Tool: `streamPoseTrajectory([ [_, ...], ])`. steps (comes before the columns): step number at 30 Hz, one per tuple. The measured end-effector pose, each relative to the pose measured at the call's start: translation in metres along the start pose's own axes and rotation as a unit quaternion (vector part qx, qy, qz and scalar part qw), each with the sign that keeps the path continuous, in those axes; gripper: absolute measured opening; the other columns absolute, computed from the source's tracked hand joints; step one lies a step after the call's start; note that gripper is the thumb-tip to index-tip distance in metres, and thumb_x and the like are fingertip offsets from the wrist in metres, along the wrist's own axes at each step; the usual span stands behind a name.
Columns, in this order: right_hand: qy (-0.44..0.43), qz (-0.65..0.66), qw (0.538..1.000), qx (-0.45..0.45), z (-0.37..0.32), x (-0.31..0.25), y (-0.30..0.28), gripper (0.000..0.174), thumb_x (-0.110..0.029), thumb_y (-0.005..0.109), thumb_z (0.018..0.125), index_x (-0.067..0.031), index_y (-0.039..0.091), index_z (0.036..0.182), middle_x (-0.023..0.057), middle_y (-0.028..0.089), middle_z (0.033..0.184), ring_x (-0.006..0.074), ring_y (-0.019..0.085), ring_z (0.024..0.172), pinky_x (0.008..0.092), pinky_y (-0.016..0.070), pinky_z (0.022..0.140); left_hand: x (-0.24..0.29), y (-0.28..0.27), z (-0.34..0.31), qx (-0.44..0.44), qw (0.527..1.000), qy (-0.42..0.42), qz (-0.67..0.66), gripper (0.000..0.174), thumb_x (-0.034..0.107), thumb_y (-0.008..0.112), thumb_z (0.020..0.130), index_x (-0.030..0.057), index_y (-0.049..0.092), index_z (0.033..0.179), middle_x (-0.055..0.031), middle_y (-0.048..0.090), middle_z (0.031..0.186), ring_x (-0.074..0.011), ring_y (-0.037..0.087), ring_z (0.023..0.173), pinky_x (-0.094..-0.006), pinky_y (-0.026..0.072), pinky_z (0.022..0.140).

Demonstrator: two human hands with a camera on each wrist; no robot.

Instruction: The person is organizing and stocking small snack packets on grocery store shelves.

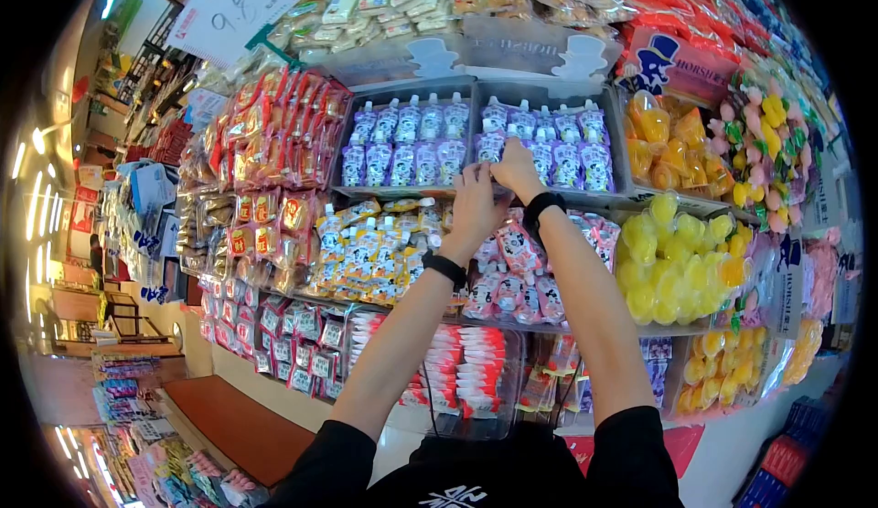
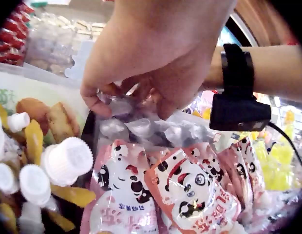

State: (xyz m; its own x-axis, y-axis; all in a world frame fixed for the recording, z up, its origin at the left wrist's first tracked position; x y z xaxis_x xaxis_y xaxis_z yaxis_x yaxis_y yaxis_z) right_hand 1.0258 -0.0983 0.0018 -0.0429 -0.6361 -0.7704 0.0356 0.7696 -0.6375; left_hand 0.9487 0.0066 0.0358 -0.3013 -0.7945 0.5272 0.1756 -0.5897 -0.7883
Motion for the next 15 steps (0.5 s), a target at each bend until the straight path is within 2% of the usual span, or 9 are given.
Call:
streamPoseTrajectory([
  [1,0.005,0.003,1.000,0.001,-0.0001,0.0013,-0.0007,0.052,-0.019,0.071,0.071,0.0111,0.051,0.108,0.0348,0.061,0.101,0.0479,0.059,0.099,0.0475,0.0501,0.083,0.0006,0.0003,0.0001,0.011,1.000,0.002,0.011,0.066,0.020,0.076,0.071,-0.0049,0.047,0.125,-0.0205,0.047,0.121,-0.0399,0.044,0.111,-0.0448,0.0408,0.093],
  [3,0.027,0.001,0.999,-0.021,-0.0011,0.0027,-0.0008,0.055,-0.021,0.069,0.074,0.0046,0.052,0.120,0.0298,0.061,0.111,0.0427,0.059,0.106,0.0438,0.0477,0.090,0.0030,0.0025,0.0010,0.022,1.000,0.007,0.014,0.062,0.018,0.075,0.071,-0.0029,0.048,0.123,-0.0197,0.048,0.120,-0.0397,0.044,0.109,-0.0449,0.0414,0.092],
  [7,0.048,0.037,0.998,-0.004,-0.0040,0.0034,-0.0046,0.059,-0.020,0.071,0.073,0.0072,0.048,0.121,0.0318,0.060,0.109,0.0448,0.058,0.104,0.0446,0.0478,0.089,0.0070,0.0014,0.0031,0.038,0.999,0.011,0.016,0.057,0.014,0.074,0.069,0.0021,0.050,0.120,-0.0189,0.049,0.117,-0.0401,0.045,0.109,-0.0457,0.0419,0.090],
  [11,0.049,0.049,0.998,-0.008,-0.0024,0.0037,-0.0068,0.056,-0.017,0.071,0.073,0.0071,0.048,0.118,0.0315,0.061,0.106,0.0450,0.059,0.102,0.0448,0.0485,0.087,0.0101,-0.0001,0.0050,0.036,0.999,0.004,0.011,0.057,0.013,0.074,0.070,0.0022,0.049,0.121,-0.0200,0.049,0.119,-0.0414,0.045,0.110,-0.0474,0.0409,0.092],
  [12,0.025,0.048,0.999,0.004,-0.0017,0.0022,-0.0081,0.057,-0.018,0.072,0.071,0.0128,0.046,0.111,0.0355,0.061,0.098,0.0473,0.061,0.097,0.0457,0.0520,0.082,0.0091,0.0011,0.0053,0.037,0.999,0.005,0.021,0.059,0.014,0.074,0.070,0.0018,0.049,0.122,-0.0205,0.049,0.119,-0.0417,0.044,0.110,-0.0477,0.0407,0.092],
  [15,0.004,0.059,0.998,0.005,-0.0006,0.0040,-0.0059,0.052,-0.018,0.072,0.071,0.0128,0.050,0.106,0.0337,0.062,0.096,0.0470,0.061,0.094,0.0455,0.0524,0.081,0.0073,0.0035,0.0045,0.030,0.999,0.008,0.033,0.062,0.014,0.074,0.070,0.0013,0.048,0.125,-0.0215,0.048,0.121,-0.0422,0.044,0.110,-0.0480,0.0404,0.093],
])
Point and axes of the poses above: each hand's wrist, its own z-axis towards the middle knuckle, its own y-axis out of the palm, x = y × z, the point moved 8 cm from there along z, towards the middle knuckle
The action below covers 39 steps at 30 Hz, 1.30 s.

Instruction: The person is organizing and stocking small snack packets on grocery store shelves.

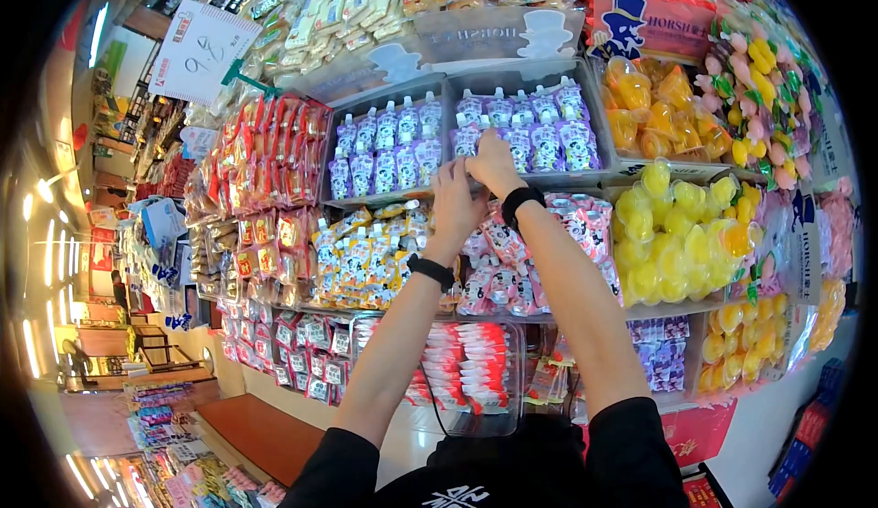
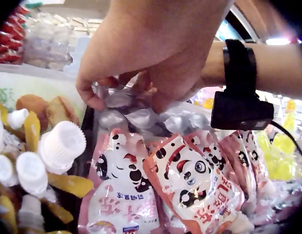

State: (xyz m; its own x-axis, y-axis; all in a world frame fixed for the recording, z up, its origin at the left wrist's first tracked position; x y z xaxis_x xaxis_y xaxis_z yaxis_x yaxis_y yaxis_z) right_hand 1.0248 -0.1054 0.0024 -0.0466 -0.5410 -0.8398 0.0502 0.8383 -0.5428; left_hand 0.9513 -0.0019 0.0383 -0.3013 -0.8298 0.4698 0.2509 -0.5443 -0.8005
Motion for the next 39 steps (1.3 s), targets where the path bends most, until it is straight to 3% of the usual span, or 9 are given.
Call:
streamPoseTrajectory([
  [8,-0.058,-0.039,0.995,0.074,-0.011,-0.010,-0.018,0.041,-0.018,0.071,0.072,0.0116,0.057,0.096,0.0296,0.061,0.099,0.0398,0.062,0.093,0.0443,0.0517,0.079,0.008,-0.004,-0.011,-0.059,0.997,-0.006,0.056,0.069,0.014,0.074,0.072,-0.0010,0.041,0.130,-0.0217,0.041,0.129,-0.0428,0.042,0.114,-0.0463,0.0416,0.094],
  [10,-0.048,0.042,0.979,0.194,-0.032,-0.010,-0.052,0.034,-0.017,0.067,0.077,0.0081,0.058,0.098,0.0251,0.063,0.096,0.0383,0.063,0.086,0.0422,0.0511,0.075,0.017,-0.018,-0.023,0.002,0.999,0.044,-0.009,0.070,0.011,0.073,0.073,0.0003,0.038,0.133,-0.0232,0.036,0.135,-0.0456,0.039,0.119,-0.0472,0.0416,0.096],
  [11,-0.057,0.099,0.974,0.194,-0.043,-0.012,-0.061,0.031,-0.017,0.065,0.081,0.0052,0.058,0.101,0.0200,0.064,0.091,0.0312,0.063,0.081,0.0388,0.0503,0.072,0.023,-0.030,-0.029,0.053,0.996,0.074,0.008,0.061,0.008,0.071,0.076,0.0006,0.044,0.130,-0.0228,0.044,0.128,-0.0350,0.051,0.112,-0.0402,0.0454,0.092],
  [12,-0.061,0.156,0.967,0.191,-0.064,-0.018,-0.076,0.028,-0.018,0.063,0.085,0.0023,0.058,0.103,0.0150,0.065,0.085,0.0241,0.063,0.075,0.0353,0.0496,0.070,0.028,-0.040,-0.035,0.053,0.996,0.074,0.012,0.061,0.008,0.071,0.076,0.0006,0.044,0.130,-0.0228,0.044,0.128,-0.0350,0.051,0.112,-0.0402,0.0454,0.092],
  [15,-0.073,0.303,0.946,0.091,-0.137,-0.034,-0.107,0.017,-0.010,0.058,0.091,0.0008,0.056,0.104,0.0020,0.058,0.083,0.0082,0.053,0.075,0.0227,0.0439,0.068,0.043,-0.081,-0.058,-0.008,0.977,-0.040,-0.208,0.037,0.003,0.067,0.083,-0.0007,0.056,0.117,-0.0126,0.062,0.109,-0.0146,0.063,0.079,-0.0261,0.0517,0.066],
  [20,-0.038,0.382,0.923,-0.003,-0.280,-0.049,-0.131,0.009,-0.004,0.059,0.089,-0.0002,0.058,0.097,-0.0024,0.055,0.082,0.0049,0.050,0.074,0.0211,0.0416,0.066,0.071,-0.177,-0.171,0.030,0.965,-0.124,-0.230,0.014,0.002,0.068,0.084,-0.0008,0.066,0.097,-0.0044,0.065,0.085,-0.0057,0.054,0.070,-0.0201,0.0430,0.061],
  [26,-0.008,0.366,0.889,-0.274,-0.438,-0.058,-0.078,0.008,-0.005,0.061,0.089,-0.0035,0.057,0.097,0.0000,0.056,0.089,0.0051,0.051,0.079,0.0199,0.0417,0.067,0.063,-0.215,-0.357,0.090,0.929,-0.307,-0.187,0.011,0.005,0.067,0.086,-0.0013,0.065,0.094,-0.0028,0.064,0.080,-0.0058,0.057,0.073,-0.0214,0.0456,0.064],
  [31,0.002,0.349,0.813,-0.466,-0.531,-0.072,-0.036,0.013,-0.010,0.064,0.089,-0.0029,0.062,0.100,-0.0013,0.058,0.081,0.0045,0.052,0.074,0.0211,0.0423,0.063,0.072,-0.200,-0.506,0.203,0.828,-0.430,-0.296,0.010,0.004,0.064,0.089,-0.0018,0.064,0.097,-0.0050,0.065,0.081,-0.0079,0.061,0.072,-0.0214,0.0492,0.064],
  [39,-0.121,0.269,0.763,-0.576,-0.596,-0.074,-0.022,0.015,-0.006,0.062,0.088,0.0022,0.062,0.100,0.0079,0.066,0.084,0.0111,0.062,0.075,0.0253,0.0487,0.066,0.126,-0.185,-0.611,0.335,0.756,-0.472,-0.304,0.010,0.005,0.066,0.088,-0.0006,0.060,0.094,-0.0043,0.064,0.079,-0.0088,0.060,0.072,-0.0214,0.0493,0.064],
])
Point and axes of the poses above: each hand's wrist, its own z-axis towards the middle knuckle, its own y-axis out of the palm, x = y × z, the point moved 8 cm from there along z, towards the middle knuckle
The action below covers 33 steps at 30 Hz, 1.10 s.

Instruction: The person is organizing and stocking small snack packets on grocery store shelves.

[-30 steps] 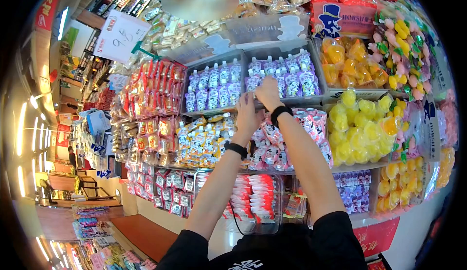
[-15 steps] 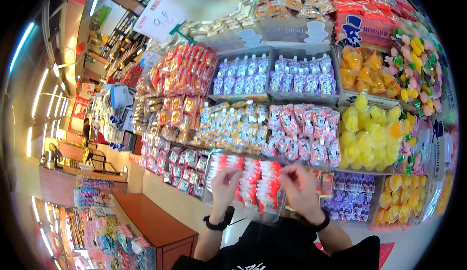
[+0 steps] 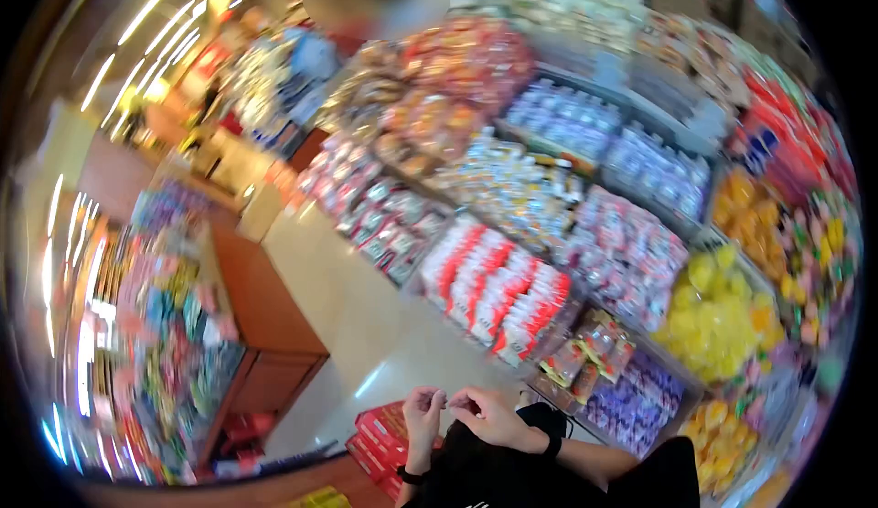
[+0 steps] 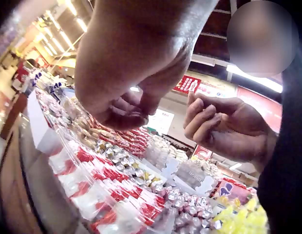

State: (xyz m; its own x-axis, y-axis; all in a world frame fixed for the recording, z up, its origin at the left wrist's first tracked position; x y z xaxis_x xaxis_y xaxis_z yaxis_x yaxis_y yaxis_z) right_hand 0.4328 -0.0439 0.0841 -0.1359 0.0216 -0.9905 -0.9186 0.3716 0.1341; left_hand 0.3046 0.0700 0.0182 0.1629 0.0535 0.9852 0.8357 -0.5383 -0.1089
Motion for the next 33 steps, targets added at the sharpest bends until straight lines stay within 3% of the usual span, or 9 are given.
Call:
streamPoseTrajectory([
  [1,0.024,0.000,1.000,-0.014,-0.008,0.010,0.008,0.015,-0.007,0.062,0.087,0.0021,0.062,0.100,0.0080,0.066,0.084,0.0115,0.062,0.075,0.0247,0.0487,0.066,-0.006,-0.010,-0.012,0.046,0.999,0.005,-0.011,0.010,0.005,0.066,0.088,-0.0006,0.060,0.094,-0.0043,0.064,0.079,-0.0088,0.060,0.072,-0.0214,0.0493,0.064],
  [2,0.048,-0.002,0.998,-0.027,-0.014,0.019,0.022,0.016,-0.007,0.063,0.087,0.0020,0.062,0.100,0.0081,0.066,0.083,0.0118,0.063,0.075,0.0241,0.0488,0.066,-0.012,-0.011,-0.021,0.023,1.000,0.012,-0.016,0.011,0.006,0.066,0.088,-0.0008,0.061,0.094,-0.0045,0.064,0.080,-0.0089,0.060,0.072,-0.0222,0.0497,0.064],
  [5,0.027,-0.011,0.998,-0.055,-0.043,0.039,0.061,0.011,-0.004,0.062,0.087,0.0003,0.060,0.097,0.0043,0.063,0.082,0.0078,0.057,0.073,0.0220,0.0469,0.066,-0.015,-0.037,-0.070,0.049,0.998,0.040,0.025,0.013,0.010,0.065,0.089,-0.0007,0.062,0.096,-0.0050,0.065,0.081,-0.0091,0.061,0.073,-0.0250,0.0511,0.067],
  [7,0.063,0.022,0.993,-0.101,-0.068,0.041,0.089,0.008,-0.002,0.060,0.088,-0.0006,0.058,0.096,0.0021,0.060,0.084,0.0069,0.055,0.076,0.0210,0.0458,0.068,0.002,-0.054,-0.113,0.081,0.996,0.042,0.025,0.012,0.008,0.063,0.090,0.0012,0.063,0.100,-0.0038,0.066,0.085,-0.0093,0.062,0.077,-0.0234,0.0497,0.067],
  [8,0.104,0.021,0.986,-0.133,-0.079,0.061,0.102,0.009,-0.002,0.059,0.089,-0.0006,0.056,0.098,0.0009,0.057,0.086,0.0060,0.054,0.077,0.0200,0.0447,0.070,-0.004,-0.078,-0.135,0.155,0.987,0.037,0.011,0.012,0.008,0.063,0.090,0.0012,0.063,0.100,-0.0038,0.066,0.085,-0.0093,0.062,0.077,-0.0234,0.0497,0.067],
  [10,0.105,0.015,0.976,-0.189,-0.105,0.061,0.137,0.011,-0.002,0.059,0.090,-0.0006,0.055,0.101,0.0006,0.056,0.086,0.0054,0.052,0.077,0.0192,0.0437,0.070,-0.008,-0.094,-0.177,0.159,0.983,0.092,-0.013,0.014,0.008,0.062,0.090,0.0009,0.063,0.102,-0.0044,0.066,0.085,-0.0094,0.062,0.079,-0.0237,0.0497,0.069],
  [13,0.103,-0.018,0.954,-0.281,-0.151,0.054,0.199,0.013,-0.002,0.060,0.090,0.0000,0.055,0.102,0.0008,0.055,0.086,0.0054,0.051,0.078,0.0191,0.0434,0.071,-0.037,-0.139,-0.246,0.244,0.964,0.080,-0.067,0.013,0.007,0.062,0.090,0.0011,0.063,0.101,-0.0047,0.066,0.085,-0.0100,0.062,0.081,-0.0245,0.0498,0.070],
  [21,0.137,-0.069,0.868,-0.472,-0.281,0.068,0.312,0.016,0.001,0.060,0.088,0.0020,0.056,0.104,0.0018,0.057,0.090,0.0055,0.053,0.081,0.0189,0.0443,0.073,-0.080,-0.221,-0.450,0.463,0.877,0.029,-0.127,0.014,0.012,0.066,0.089,-0.0004,0.062,0.095,-0.0001,0.062,0.078,-0.0034,0.055,0.069,-0.0206,0.0465,0.061],
  [33,0.135,-0.083,0.775,-0.612,-0.447,0.097,0.423,0.019,-0.006,0.063,0.090,0.0017,0.056,0.106,0.0012,0.057,0.091,0.0052,0.052,0.081,0.0193,0.0441,0.073,-0.138,-0.242,-0.705,0.647,0.756,-0.006,-0.094,0.015,0.013,0.064,0.090,-0.0011,0.061,0.092,0.0033,0.058,0.072,-0.0013,0.051,0.062,-0.0194,0.0416,0.053],
])
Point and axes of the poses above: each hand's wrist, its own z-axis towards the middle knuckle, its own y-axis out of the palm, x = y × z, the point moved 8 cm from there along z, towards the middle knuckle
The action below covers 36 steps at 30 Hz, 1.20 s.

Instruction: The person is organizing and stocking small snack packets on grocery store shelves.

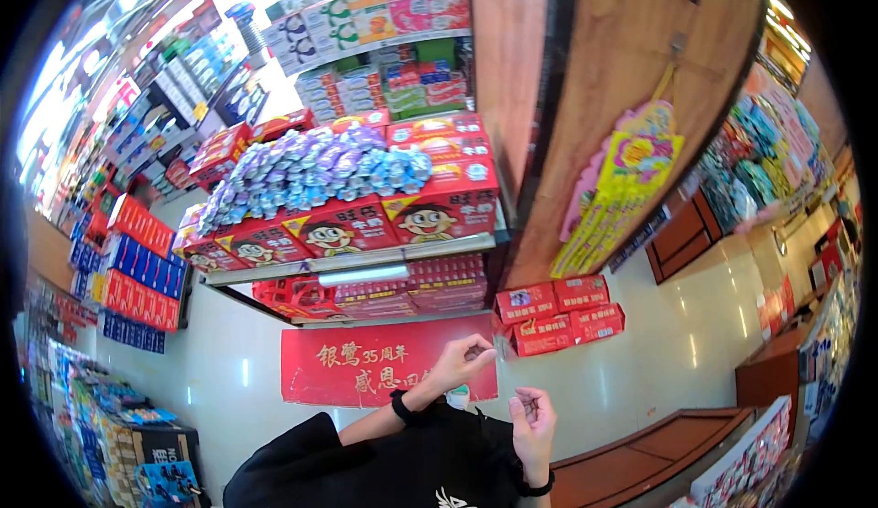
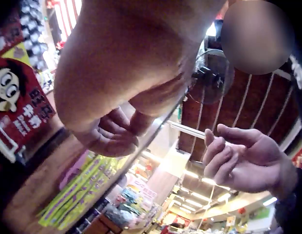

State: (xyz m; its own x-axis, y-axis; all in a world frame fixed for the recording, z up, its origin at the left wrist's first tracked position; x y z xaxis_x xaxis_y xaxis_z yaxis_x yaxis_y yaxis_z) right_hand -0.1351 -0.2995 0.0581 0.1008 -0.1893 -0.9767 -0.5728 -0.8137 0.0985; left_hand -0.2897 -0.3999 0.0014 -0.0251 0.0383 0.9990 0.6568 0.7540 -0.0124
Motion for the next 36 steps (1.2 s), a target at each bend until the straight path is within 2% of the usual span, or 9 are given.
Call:
streamPoseTrajectory([
  [2,0.001,-0.009,1.000,-0.022,0.011,-0.005,0.026,0.019,-0.006,0.063,0.089,0.0017,0.056,0.106,0.0007,0.056,0.090,0.0050,0.052,0.081,0.0189,0.0439,0.073,0.001,-0.032,-0.005,0.056,0.995,-0.010,-0.082,0.016,0.014,0.063,0.092,-0.0017,0.061,0.094,0.0027,0.059,0.073,-0.0024,0.053,0.064,-0.0198,0.0435,0.055],
  [8,0.003,-0.047,0.996,-0.078,0.041,-0.010,0.087,0.019,-0.007,0.064,0.089,0.0003,0.057,0.105,-0.0010,0.057,0.089,0.0046,0.052,0.080,0.0182,0.0428,0.075,-0.039,-0.090,-0.019,0.119,0.991,-0.007,-0.067,0.017,0.013,0.061,0.093,-0.0026,0.062,0.097,-0.0007,0.062,0.078,-0.0047,0.057,0.071,-0.0207,0.0460,0.061],
  [15,-0.005,-0.039,0.980,-0.195,0.088,0.000,0.156,0.018,-0.009,0.064,0.090,-0.0003,0.058,0.104,-0.0028,0.057,0.086,0.0034,0.052,0.077,0.0174,0.0415,0.070,-0.048,-0.146,-0.033,0.223,0.958,-0.039,-0.177,0.016,0.012,0.060,0.093,-0.0029,0.061,0.098,-0.0013,0.062,0.080,-0.0058,0.059,0.074,-0.0218,0.0497,0.066],
  [19,0.030,-0.012,0.971,-0.236,0.133,0.020,0.183,0.018,-0.008,0.064,0.090,0.0001,0.059,0.105,-0.0030,0.057,0.085,0.0029,0.051,0.075,0.0177,0.0420,0.068,-0.058,-0.189,-0.026,0.265,0.955,-0.044,-0.122,0.017,0.011,0.060,0.093,-0.0028,0.061,0.102,-0.0019,0.063,0.082,-0.0062,0.060,0.076,-0.0220,0.0498,0.067],
  [22,-0.038,-0.100,0.971,-0.216,0.180,0.010,0.207,0.017,-0.011,0.064,0.090,-0.0005,0.061,0.103,-0.0047,0.056,0.080,0.0022,0.048,0.072,0.0173,0.0396,0.066,-0.042,-0.219,-0.004,0.289,0.952,-0.025,-0.099,0.020,0.012,0.061,0.092,-0.0024,0.060,0.107,-0.0027,0.064,0.087,-0.0067,0.060,0.079,-0.0222,0.0501,0.069],
  [28,-0.112,-0.124,0.974,-0.156,0.278,-0.022,0.240,0.016,-0.007,0.064,0.087,0.0012,0.062,0.101,-0.0023,0.056,0.078,0.0043,0.050,0.071,0.0204,0.0425,0.064,0.013,-0.243,0.091,0.191,0.971,0.021,-0.141,0.040,0.013,0.051,0.098,-0.0014,0.042,0.134,-0.0088,0.060,0.110,-0.0110,0.060,0.093,-0.0236,0.0500,0.078],
  [32,-0.301,-0.253,0.913,-0.110,0.313,-0.082,0.273,0.022,-0.004,0.067,0.082,0.0021,0.061,0.102,0.0095,0.058,0.084,0.0172,0.058,0.069,0.0271,0.0473,0.064,0.033,-0.260,0.146,0.162,0.976,0.031,-0.140,0.047,0.016,0.045,0.100,-0.0001,0.030,0.142,-0.0093,0.058,0.111,-0.0105,0.058,0.090,-0.0230,0.0479,0.076],
  [35,-0.233,-0.235,0.934,-0.133,0.345,-0.075,0.296,0.027,-0.006,0.069,0.080,0.0007,0.061,0.104,0.0114,0.058,0.093,0.0220,0.059,0.080,0.0315,0.0477,0.072,0.034,-0.267,0.170,0.153,0.975,0.032,-0.156,0.053,0.019,0.043,0.101,0.0006,0.020,0.146,-0.0096,0.056,0.111,-0.0101,0.055,0.088,-0.0234,0.0457,0.075],
  [36,-0.284,-0.275,0.908,-0.136,0.353,-0.078,0.306,0.030,-0.007,0.070,0.078,-0.0002,0.060,0.105,0.0119,0.057,0.098,0.0248,0.058,0.088,0.0338,0.0464,0.077,0.034,-0.268,0.178,0.154,0.975,0.027,-0.158,0.053,0.019,0.043,0.101,0.0006,0.020,0.146,-0.0096,0.056,0.111,-0.0101,0.055,0.088,-0.0234,0.0457,0.075],
])
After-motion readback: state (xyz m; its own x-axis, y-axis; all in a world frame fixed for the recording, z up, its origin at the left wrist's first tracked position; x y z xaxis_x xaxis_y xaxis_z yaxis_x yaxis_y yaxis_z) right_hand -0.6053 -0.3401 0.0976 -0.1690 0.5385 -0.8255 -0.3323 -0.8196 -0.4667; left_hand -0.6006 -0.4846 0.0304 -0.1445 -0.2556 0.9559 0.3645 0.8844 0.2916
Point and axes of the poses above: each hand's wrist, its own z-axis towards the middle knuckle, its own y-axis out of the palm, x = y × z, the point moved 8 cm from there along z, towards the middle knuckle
